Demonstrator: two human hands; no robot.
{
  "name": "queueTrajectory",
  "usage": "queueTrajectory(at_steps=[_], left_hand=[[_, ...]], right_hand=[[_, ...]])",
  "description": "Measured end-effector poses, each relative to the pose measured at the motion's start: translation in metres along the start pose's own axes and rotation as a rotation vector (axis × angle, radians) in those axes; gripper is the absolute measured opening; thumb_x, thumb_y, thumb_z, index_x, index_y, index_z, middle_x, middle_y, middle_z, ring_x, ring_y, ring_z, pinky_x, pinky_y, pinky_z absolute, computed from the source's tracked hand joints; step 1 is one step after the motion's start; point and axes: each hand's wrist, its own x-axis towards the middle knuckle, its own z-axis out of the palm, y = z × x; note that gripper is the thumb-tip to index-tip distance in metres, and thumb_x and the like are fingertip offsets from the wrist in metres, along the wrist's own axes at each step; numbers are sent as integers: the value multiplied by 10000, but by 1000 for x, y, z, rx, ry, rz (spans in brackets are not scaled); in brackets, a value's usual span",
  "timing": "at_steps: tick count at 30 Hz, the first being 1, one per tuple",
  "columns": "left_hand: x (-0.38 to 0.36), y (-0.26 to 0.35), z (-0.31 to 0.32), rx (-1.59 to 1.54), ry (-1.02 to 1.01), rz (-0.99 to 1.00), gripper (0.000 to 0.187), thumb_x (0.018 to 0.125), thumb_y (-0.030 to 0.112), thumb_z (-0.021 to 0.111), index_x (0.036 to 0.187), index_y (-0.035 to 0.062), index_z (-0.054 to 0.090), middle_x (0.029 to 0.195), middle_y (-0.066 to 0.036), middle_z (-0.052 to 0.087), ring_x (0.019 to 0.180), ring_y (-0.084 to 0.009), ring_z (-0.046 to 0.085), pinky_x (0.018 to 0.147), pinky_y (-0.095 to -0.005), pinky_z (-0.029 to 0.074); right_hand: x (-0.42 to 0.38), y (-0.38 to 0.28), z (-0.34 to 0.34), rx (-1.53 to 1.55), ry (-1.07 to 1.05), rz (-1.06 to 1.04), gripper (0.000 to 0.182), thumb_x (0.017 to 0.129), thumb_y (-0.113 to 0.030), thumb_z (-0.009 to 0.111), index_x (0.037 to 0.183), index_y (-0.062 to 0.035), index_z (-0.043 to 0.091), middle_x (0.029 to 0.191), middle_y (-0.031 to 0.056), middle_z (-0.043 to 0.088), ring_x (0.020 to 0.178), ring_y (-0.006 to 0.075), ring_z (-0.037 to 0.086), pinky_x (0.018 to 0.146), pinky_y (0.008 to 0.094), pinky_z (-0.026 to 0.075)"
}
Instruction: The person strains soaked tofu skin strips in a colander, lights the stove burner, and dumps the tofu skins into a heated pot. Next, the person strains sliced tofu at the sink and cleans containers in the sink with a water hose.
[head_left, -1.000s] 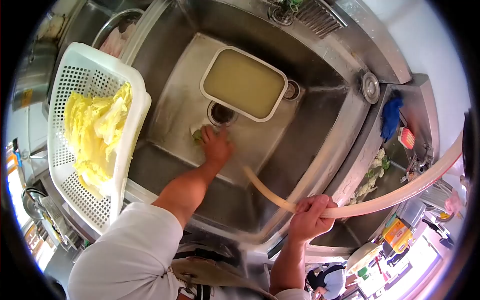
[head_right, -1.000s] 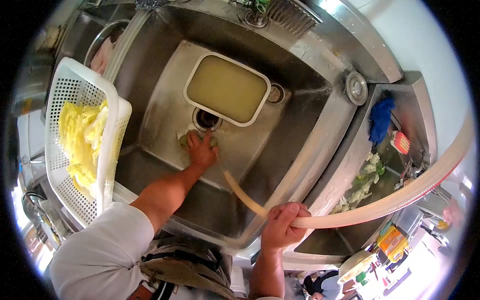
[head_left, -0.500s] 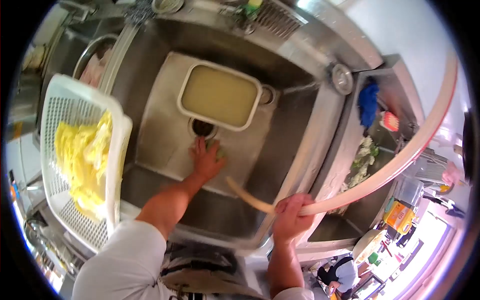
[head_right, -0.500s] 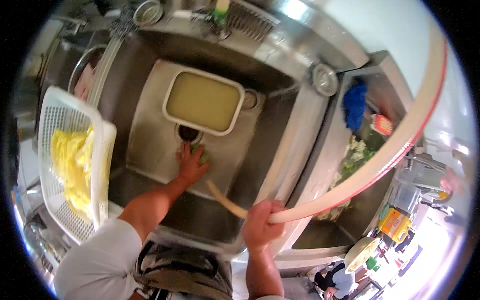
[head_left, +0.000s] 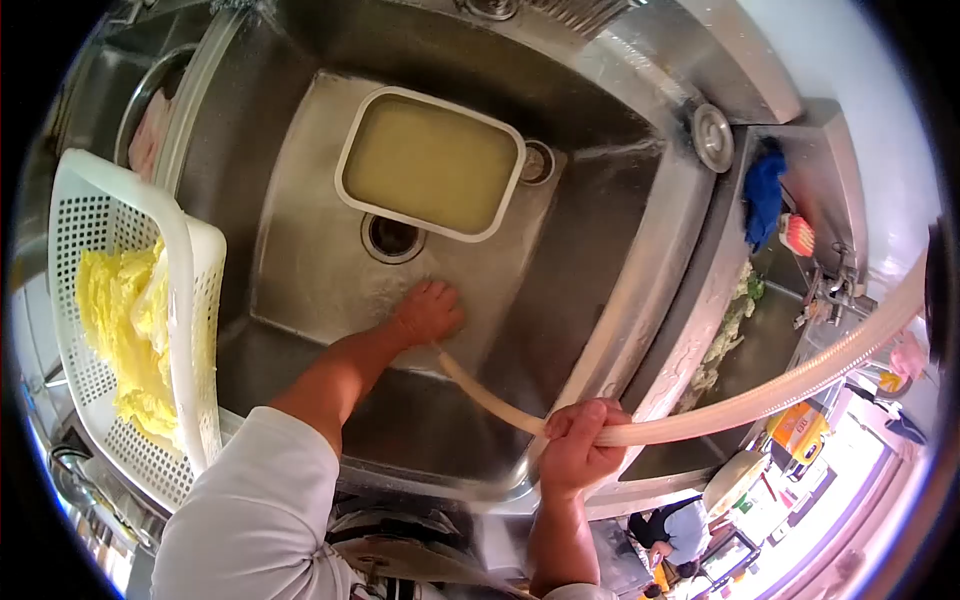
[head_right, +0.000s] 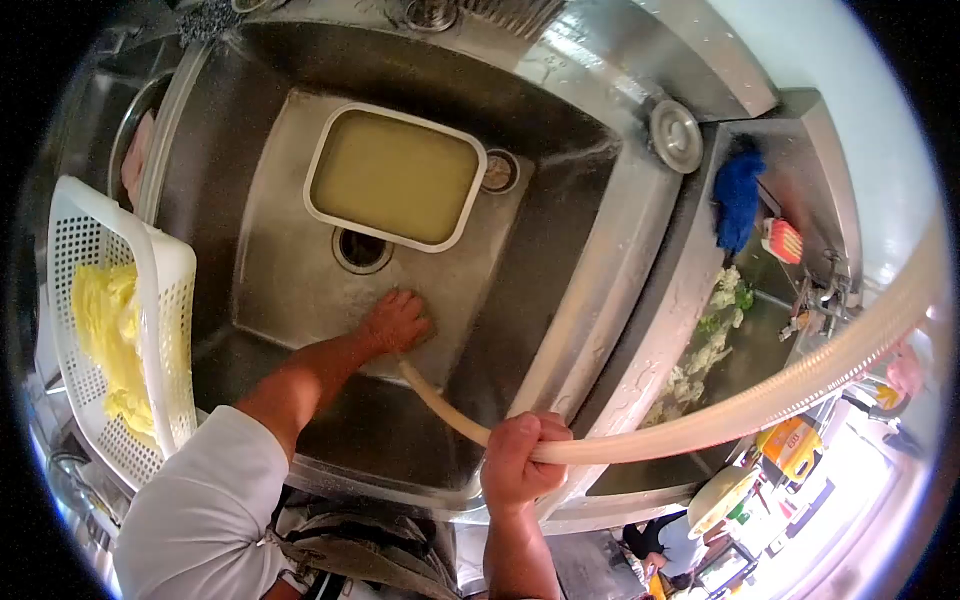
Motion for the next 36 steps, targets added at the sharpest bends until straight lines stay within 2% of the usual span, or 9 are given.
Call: queueTrajectory(at_steps=[7, 11, 15, 18, 22, 26, 28, 33, 36], left_hand=[[11, 2, -5, 45, -36, -31, 221, 637, 270, 667, 806, 129, 655, 914, -117, 539, 958, -309, 512, 798, -434, 461], [29, 11, -29, -137, -171, -281, 285, 688, 315, 683, 850, 81, 667, 952, -143, 567, 944, -337, 545, 774, -446, 472], [105, 48, -154, -363, 284, -559, 358, 757, 355, 651, 903, 28, 641, 937, -178, 573, 900, -386, 553, 789, -463, 464], [185, 74, -254, -303, 514, -420, 497, 770, 340, 646, 1136, 24, 529, 1098, -211, 510, 1029, -407, 478, 905, -464, 404], [278, 69, -279, -4, 889, -119, 623, 807, 188, 599, 1349, -7, 360, 1346, -231, 365, 1267, -411, 321, 1072, -464, 276], [309, 21, -230, 302, 701, -22, 593, 812, 129, 582, 1347, -9, 366, 1361, -218, 351, 1258, -402, 342, 1065, -460, 297], [301, 37, -251, 200, 668, -47, 585, 809, 138, 585, 1337, -14, 383, 1363, -217, 355, 1261, -399, 345, 1058, -447, 310], [204, 48, -221, -131, 725, -153, 539, 799, 196, 618, 1265, -25, 460, 1275, -237, 469, 1187, -409, 441, 1014, -449, 346], [138, 37, -151, -61, 68, -593, 512, 777, 234, 621, 1203, -27, 509, 1187, -247, 538, 1118, -395, 503, 951, -464, 393]], right_hand=[[1, 4, 1, 11, 8, -100, 189, 941, -68, 469, 757, -45, 431, 579, 54, 472, 461, 108, 434, 399, 239, 369], [6, -21, -21, -70, 87, -141, 211, 953, -75, 464, 745, -41, 442, 572, 40, 451, 408, 88, 405, 362, 228, 343], [12, -60, -35, 10, 127, -145, 258, 940, -81, 478, 687, -47, 443, 569, 26, 442, 414, 83, 413, 361, 220, 328], [6, -73, -44, 13, 108, -71, 252, 925, -61, 478, 675, -48, 449, 552, 23, 449, 412, 80, 419, 364, 220, 335], [-7, -63, -50, -10, 104, -59, 240, 919, -57, 477, 680, -46, 458, 534, 19, 456, 415, 77, 424, 371, 218, 340], [-17, -60, -58, -37, 72, -27, 204, 897, -53, 503, 695, -28, 498, 561, 20, 492, 481, 93, 458, 438, 240, 370], [-16, -49, -63, -123, 39, -160, 233, 934, -85, 481, 706, -38, 470, 554, 15, 468, 431, 80, 430, 394, 226, 343], [-3, -68, -57, 65, 148, -6, 207, 888, -53, 532, 684, -32, 501, 585, 5, 489, 536, 71, 451, 473, 232, 361], [20, -94, -45, 94, 153, -103, 257, 922, -91, 505, 673, -37, 470, 566, 16, 482, 476, 74, 426, 436, 223, 322]])
